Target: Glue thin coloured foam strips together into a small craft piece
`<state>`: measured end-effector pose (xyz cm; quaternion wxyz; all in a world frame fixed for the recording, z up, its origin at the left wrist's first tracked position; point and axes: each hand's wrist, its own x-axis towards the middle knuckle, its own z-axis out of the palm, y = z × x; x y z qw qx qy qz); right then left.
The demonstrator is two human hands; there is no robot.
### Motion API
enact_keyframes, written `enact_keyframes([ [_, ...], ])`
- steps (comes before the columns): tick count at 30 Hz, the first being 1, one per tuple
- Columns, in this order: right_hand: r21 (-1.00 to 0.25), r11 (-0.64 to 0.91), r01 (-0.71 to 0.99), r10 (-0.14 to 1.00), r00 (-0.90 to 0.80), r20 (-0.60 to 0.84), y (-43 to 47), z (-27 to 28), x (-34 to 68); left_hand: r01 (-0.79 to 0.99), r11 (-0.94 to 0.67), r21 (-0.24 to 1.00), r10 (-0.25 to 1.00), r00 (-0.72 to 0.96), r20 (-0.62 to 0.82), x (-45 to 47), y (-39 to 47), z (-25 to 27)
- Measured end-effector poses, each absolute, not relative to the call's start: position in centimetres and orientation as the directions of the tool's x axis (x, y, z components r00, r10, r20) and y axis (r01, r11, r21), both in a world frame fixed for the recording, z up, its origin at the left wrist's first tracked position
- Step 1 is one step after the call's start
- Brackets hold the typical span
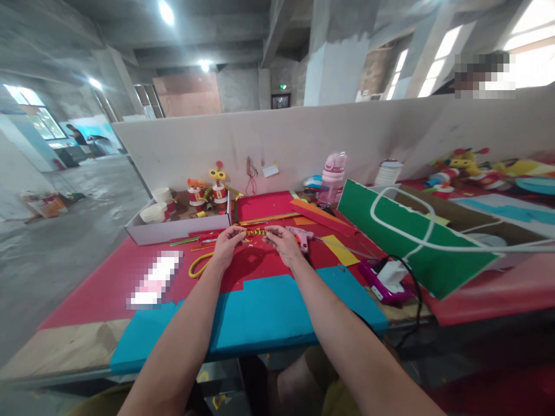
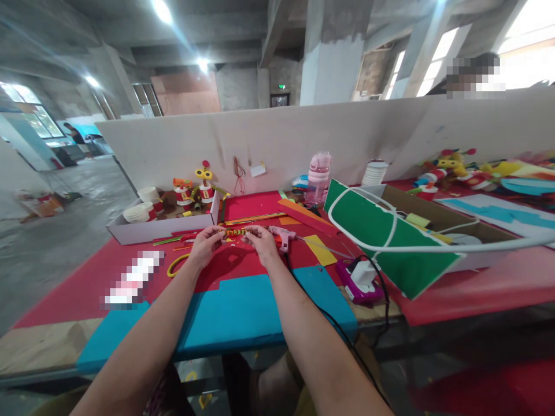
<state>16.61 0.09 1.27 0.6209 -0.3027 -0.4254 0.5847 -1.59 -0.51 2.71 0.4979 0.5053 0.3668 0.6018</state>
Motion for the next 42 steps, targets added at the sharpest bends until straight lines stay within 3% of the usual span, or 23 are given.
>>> enact_keyframes([
  [5, -0.866, 0.144, -0.48, 0.986, -0.008, 0.168, 0.3, 1.1, 16.7, -0.21, -0.245, 0.946, 0.968, 0.01, 0.252, -1.6, -0.4, 2.6],
  [8, -0.883, 0.178, -0.434, 0.984, 0.065, 0.167, 0.3, 0.9, 16.5, -0.223, -0.296, 0.929, 0.955, -0.082, 0.285, -2.2, -0.1, 2.9],
  [13, -0.952, 0.276, -0.133, 0.95, 0.187, 0.25, 0.0, 0.3, 15.8, -0.197, -0.458, 0.867, 0.849, -0.387, 0.36, -4.0, 0.0, 4.4],
  [17, -0.927, 0.353, 0.128, 0.926, 0.093, 0.366, 0.1, -0.4, 15.2, -0.06, -0.477, 0.877, 0.801, -0.441, 0.406, -4.7, -0.7, 4.7],
  [20, -0.92, 0.346, 0.185, 0.931, 0.058, 0.362, 0.6, -0.9, 14.8, 0.238, -0.398, 0.886, 0.817, -0.348, 0.46, -4.6, -0.2, 4.5],
  [22, -0.922, 0.334, 0.197, 0.935, 0.057, 0.351, 0.9, -1.2, 14.6, 0.483, -0.376, 0.791, 0.849, -0.163, 0.502, -4.1, 1.0, 4.8],
  [25, -0.921, 0.329, 0.21, 0.936, 0.054, 0.347, 1.3, -1.5, 14.4, 0.724, -0.427, 0.542, 0.851, 0.119, 0.512, -3.2, 4.0, 6.5],
  [28, -0.913, 0.332, 0.238, 0.934, 0.052, 0.353, 1.2, -1.3, 14.4, 0.887, -0.405, 0.221, 0.833, 0.258, 0.489, -2.3, 7.6, 8.8],
  [33, -0.91, 0.327, 0.255, 0.934, 0.062, 0.353, 0.7, -0.4, 14.5, 0.955, -0.261, -0.141, 0.912, 0.292, 0.289, -2.0, 11.5, 10.5],
  [36, -0.925, 0.298, 0.235, 0.945, 0.066, 0.321, 0.8, -0.2, 14.5, 0.941, -0.291, -0.176, 0.9, 0.331, 0.282, -2.1, 11.8, 10.0],
  [42, -0.951, 0.269, 0.151, 0.956, 0.078, 0.283, 1.1, -0.8, 14.2, 0.936, -0.349, 0.049, 0.88, 0.309, 0.36, -2.2, 9.6, 8.3],
])
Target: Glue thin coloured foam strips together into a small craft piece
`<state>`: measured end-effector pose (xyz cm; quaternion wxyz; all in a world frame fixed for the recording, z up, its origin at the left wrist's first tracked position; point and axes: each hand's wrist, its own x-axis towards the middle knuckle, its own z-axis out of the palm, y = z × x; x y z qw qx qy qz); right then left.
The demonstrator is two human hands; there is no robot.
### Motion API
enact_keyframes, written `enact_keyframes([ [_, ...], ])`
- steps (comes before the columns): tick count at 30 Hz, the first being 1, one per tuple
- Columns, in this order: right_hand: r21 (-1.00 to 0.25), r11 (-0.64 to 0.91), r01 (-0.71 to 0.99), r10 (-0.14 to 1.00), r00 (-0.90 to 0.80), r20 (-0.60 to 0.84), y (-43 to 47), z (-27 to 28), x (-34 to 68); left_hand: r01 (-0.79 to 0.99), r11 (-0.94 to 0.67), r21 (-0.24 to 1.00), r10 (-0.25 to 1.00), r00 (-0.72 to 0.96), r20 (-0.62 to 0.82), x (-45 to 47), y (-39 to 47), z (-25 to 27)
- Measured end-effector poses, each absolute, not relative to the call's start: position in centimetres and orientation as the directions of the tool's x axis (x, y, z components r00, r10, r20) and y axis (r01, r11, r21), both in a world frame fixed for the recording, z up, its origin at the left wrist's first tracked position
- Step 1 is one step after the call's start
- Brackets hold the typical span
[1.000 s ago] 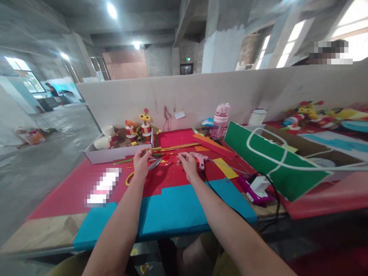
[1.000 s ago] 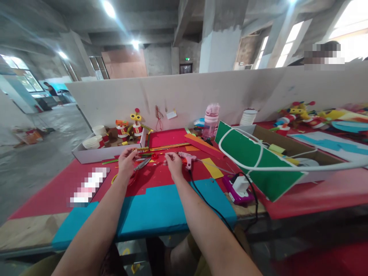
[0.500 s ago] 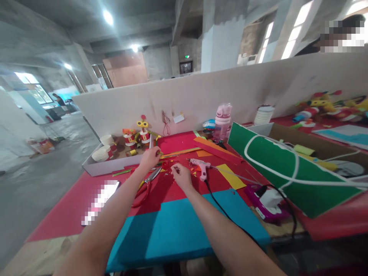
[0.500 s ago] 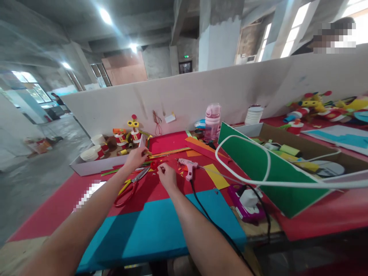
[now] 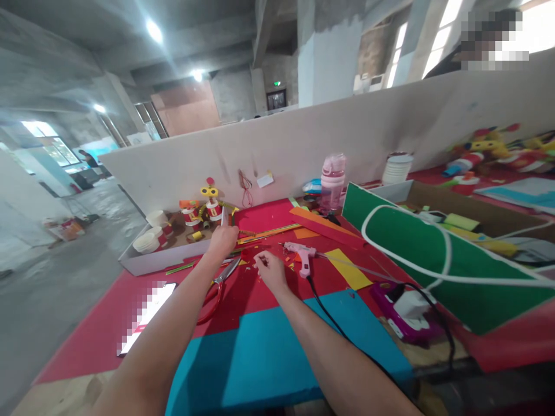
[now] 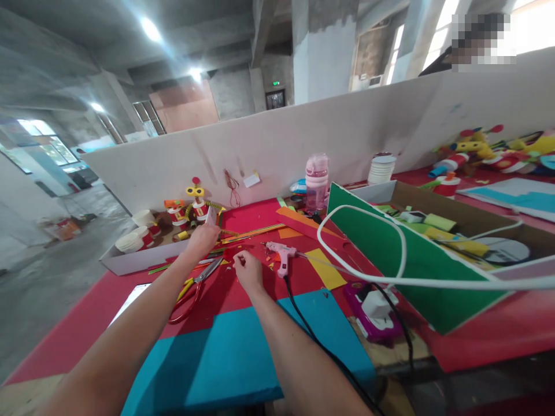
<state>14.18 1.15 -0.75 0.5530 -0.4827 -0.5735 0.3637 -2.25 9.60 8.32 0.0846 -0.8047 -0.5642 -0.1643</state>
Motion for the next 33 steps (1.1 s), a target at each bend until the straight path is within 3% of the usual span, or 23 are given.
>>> enact_keyframes([
  [5, -0.959, 0.255, 0.126, 0.961, 0.072, 0.265, 1.1, -0.9, 14.1, 0.925, -0.377, -0.046, 0.855, 0.366, 0.367, -2.5, 10.8, 9.1],
  [9, -0.958, 0.257, 0.127, 0.962, 0.058, 0.265, 1.2, -0.9, 14.2, 0.92, -0.36, -0.154, 0.877, 0.39, 0.28, -2.6, 14.0, 10.9],
  [14, -0.959, 0.249, 0.133, 0.964, 0.061, 0.259, 1.3, -1.1, 14.2, 0.945, -0.296, -0.138, 0.898, 0.325, 0.296, -3.1, 16.2, 10.9],
  [21, -0.957, 0.239, 0.163, 0.968, 0.042, 0.248, 1.3, -1.3, 13.9, 0.805, -0.527, -0.274, 0.845, 0.53, -0.067, -2.9, 14.8, 8.7],
  [33, -0.963, 0.222, 0.156, 0.973, 0.024, 0.228, 1.1, -0.8, 14.2, 0.67, -0.588, -0.453, 0.761, 0.648, -0.031, -0.7, 14.7, 9.8],
])
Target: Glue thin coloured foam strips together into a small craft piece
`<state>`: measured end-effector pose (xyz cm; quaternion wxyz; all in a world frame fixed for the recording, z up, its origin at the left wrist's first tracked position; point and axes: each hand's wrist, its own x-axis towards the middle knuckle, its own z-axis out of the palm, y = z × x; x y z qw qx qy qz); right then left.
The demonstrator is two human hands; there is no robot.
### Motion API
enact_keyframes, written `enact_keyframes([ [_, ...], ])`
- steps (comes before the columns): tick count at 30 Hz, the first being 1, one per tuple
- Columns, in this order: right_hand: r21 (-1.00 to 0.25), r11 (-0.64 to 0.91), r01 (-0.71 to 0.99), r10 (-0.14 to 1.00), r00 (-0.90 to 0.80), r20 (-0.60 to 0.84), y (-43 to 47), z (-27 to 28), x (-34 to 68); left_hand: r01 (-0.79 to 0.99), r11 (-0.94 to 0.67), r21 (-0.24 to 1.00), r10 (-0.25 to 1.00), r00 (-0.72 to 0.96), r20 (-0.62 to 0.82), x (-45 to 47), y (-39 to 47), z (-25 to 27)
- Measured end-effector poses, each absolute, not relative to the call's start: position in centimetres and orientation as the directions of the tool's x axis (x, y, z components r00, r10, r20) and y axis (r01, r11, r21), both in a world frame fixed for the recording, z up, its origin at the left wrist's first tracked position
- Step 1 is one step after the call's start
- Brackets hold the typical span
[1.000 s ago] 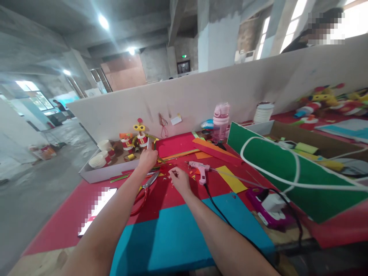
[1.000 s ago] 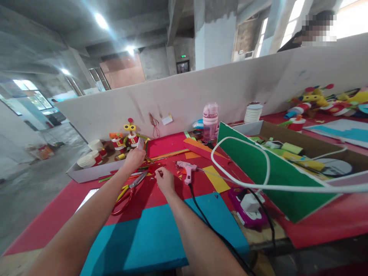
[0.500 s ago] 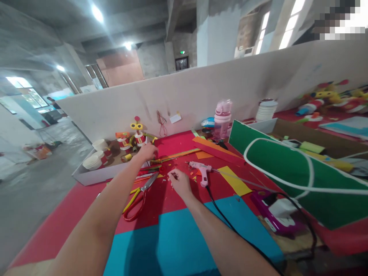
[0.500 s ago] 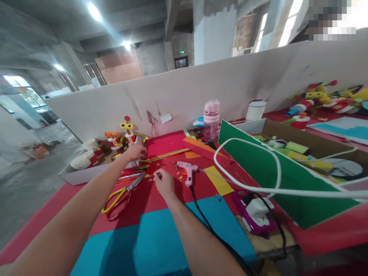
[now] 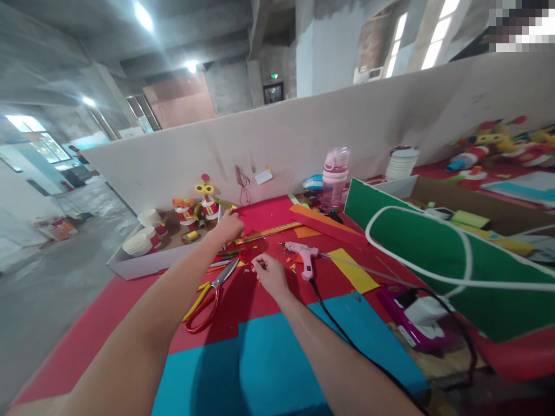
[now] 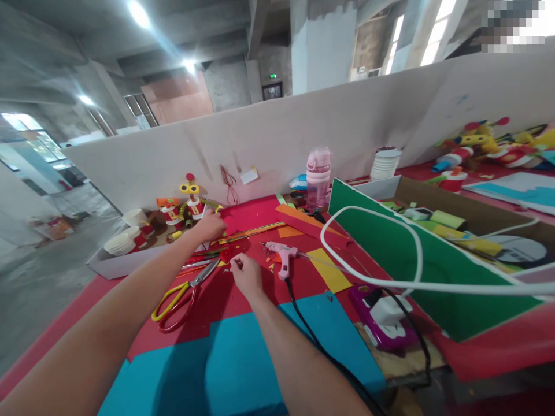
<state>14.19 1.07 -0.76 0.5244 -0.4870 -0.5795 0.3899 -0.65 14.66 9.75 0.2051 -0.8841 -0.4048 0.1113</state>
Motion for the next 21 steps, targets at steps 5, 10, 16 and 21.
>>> enact_keyframes([
  [5, -0.965, 0.211, 0.156, 0.976, 0.03, 0.218, 1.3, -1.0, 14.2, 0.728, -0.505, -0.463, 0.826, 0.563, -0.015, -2.1, 15.4, 11.4],
  [10, -0.969, 0.213, 0.124, 0.975, 0.039, 0.219, 1.6, -1.5, 14.1, 0.812, -0.486, -0.322, 0.841, 0.535, 0.08, -3.0, 12.8, 11.0],
  [16, -0.979, 0.196, 0.06, 0.98, 0.037, 0.198, 1.9, -1.8, 14.0, 0.772, -0.527, -0.356, 0.814, 0.579, 0.05, -2.6, 8.8, 8.6],
  [21, -0.982, 0.174, -0.069, 0.984, 0.057, 0.17, 1.7, -0.8, 14.1, 0.783, -0.473, -0.403, 0.725, 0.606, 0.326, -1.8, 4.3, 9.9],
])
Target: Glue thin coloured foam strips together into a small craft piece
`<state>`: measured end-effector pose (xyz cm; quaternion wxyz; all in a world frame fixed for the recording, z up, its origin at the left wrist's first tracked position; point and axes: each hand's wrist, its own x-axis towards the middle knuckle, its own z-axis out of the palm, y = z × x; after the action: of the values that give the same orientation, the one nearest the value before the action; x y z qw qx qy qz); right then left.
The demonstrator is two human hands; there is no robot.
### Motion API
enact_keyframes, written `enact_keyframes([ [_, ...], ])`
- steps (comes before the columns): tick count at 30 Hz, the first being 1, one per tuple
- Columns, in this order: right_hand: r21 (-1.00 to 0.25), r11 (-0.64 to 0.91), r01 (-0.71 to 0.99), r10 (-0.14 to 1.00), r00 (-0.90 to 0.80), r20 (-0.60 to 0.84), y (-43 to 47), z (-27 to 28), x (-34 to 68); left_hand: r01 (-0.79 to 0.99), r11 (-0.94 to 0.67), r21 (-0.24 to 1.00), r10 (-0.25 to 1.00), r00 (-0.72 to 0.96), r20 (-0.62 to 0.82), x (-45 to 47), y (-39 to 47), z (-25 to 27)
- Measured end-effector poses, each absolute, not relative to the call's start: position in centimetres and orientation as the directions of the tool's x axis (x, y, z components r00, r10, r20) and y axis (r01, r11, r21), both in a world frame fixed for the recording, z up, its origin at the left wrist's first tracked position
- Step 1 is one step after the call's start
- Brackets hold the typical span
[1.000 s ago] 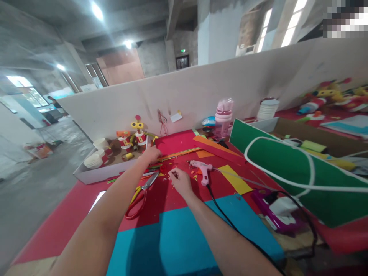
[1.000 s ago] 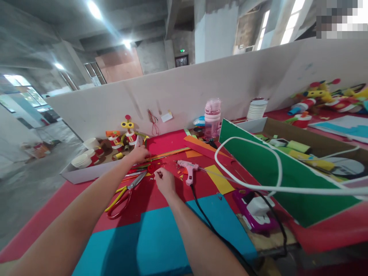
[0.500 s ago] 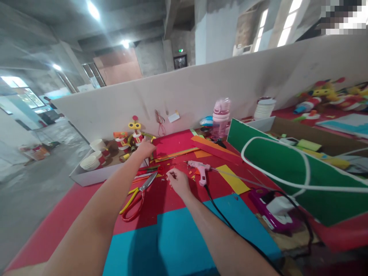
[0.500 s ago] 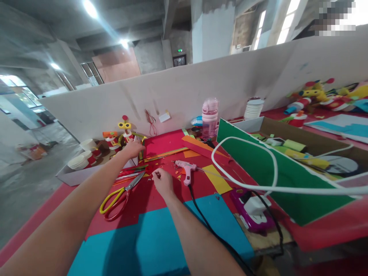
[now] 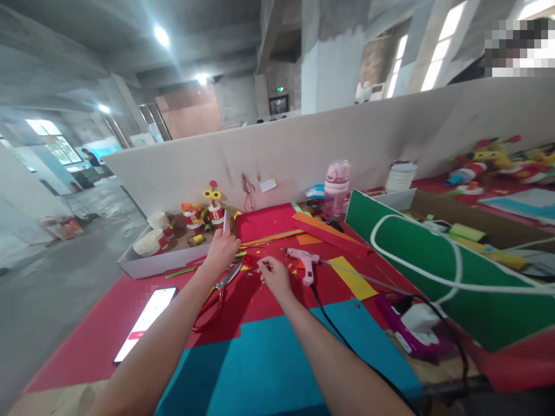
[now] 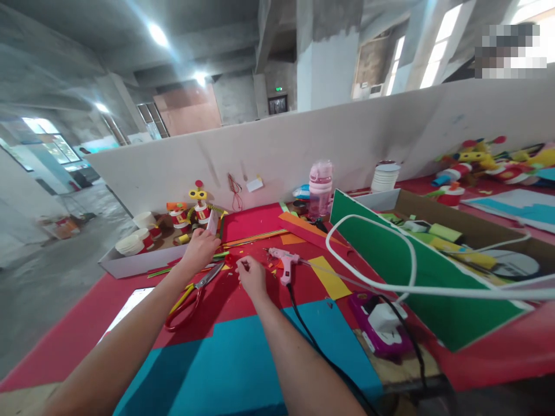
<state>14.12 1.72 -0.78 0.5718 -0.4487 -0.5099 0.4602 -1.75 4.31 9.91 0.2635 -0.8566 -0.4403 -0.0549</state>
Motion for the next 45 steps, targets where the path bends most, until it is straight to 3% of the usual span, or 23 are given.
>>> enact_keyframes([
  [5, -0.871, 0.314, -0.379, 0.938, -0.016, 0.345, 0.4, 1.4, 13.8, 0.792, -0.44, -0.423, 0.546, 0.61, 0.574, 0.1, -1.4, 10.1],
  [8, -0.822, 0.364, -0.437, 0.9, -0.061, 0.431, -0.2, 2.0, 13.8, 0.815, -0.49, -0.309, 0.503, 0.554, 0.663, 0.7, -2.8, 8.7],
  [11, -0.859, 0.385, -0.338, 0.905, -0.044, 0.423, -0.2, 1.9, 13.9, 0.835, -0.549, -0.047, 0.548, 0.401, 0.734, 0.9, -3.2, 7.9],
  [14, -0.912, 0.3, -0.279, 0.933, -0.112, 0.341, -0.2, 2.0, 14.2, 0.756, -0.555, 0.347, 0.657, 0.142, 0.74, 0.8, -3.1, 8.6],
  [17, -0.899, 0.108, -0.425, 0.917, -0.308, 0.255, -0.5, 2.4, 14.6, 0.557, -0.469, 0.685, 0.787, -0.088, 0.61, 0.7, -2.5, 9.6],
  [21, -0.847, -0.119, -0.518, 0.866, -0.471, 0.167, -1.2, 3.2, 15.3, 0.237, -0.338, 0.911, 0.914, -0.149, 0.378, 0.2, -1.2, 9.2],
  [25, -0.858, -0.157, -0.489, 0.871, -0.479, 0.113, -1.4, 3.4, 15.2, 0.045, -0.239, 0.97, 0.953, -0.182, 0.243, -0.2, -0.7, 7.2],
  [32, -0.87, -0.169, -0.463, 0.911, -0.411, 0.042, -1.3, 2.0, 13.5, 0.028, -0.195, 0.98, 0.977, -0.079, 0.196, -0.7, -1.2, 5.6],
  [37, -0.854, -0.189, -0.485, 0.906, -0.421, 0.039, -1.1, 1.3, 13.5, -0.249, -0.088, 0.965, 0.995, 0.026, 0.098, -1.0, -1.3, 5.0],
  [41, -0.827, -0.226, -0.515, 0.9, -0.436, 0.026, -1.1, 1.4, 13.6, -0.425, -0.021, 0.905, 1.0, 0.011, 0.029, -1.2, -1.2, 4.6],
  [45, -0.799, -0.329, -0.503, 0.847, -0.532, -0.014, -1.6, 1.8, 13.8, -0.418, 0.079, 0.905, 0.986, 0.166, -0.01, -1.4, -1.4, 4.9],
])
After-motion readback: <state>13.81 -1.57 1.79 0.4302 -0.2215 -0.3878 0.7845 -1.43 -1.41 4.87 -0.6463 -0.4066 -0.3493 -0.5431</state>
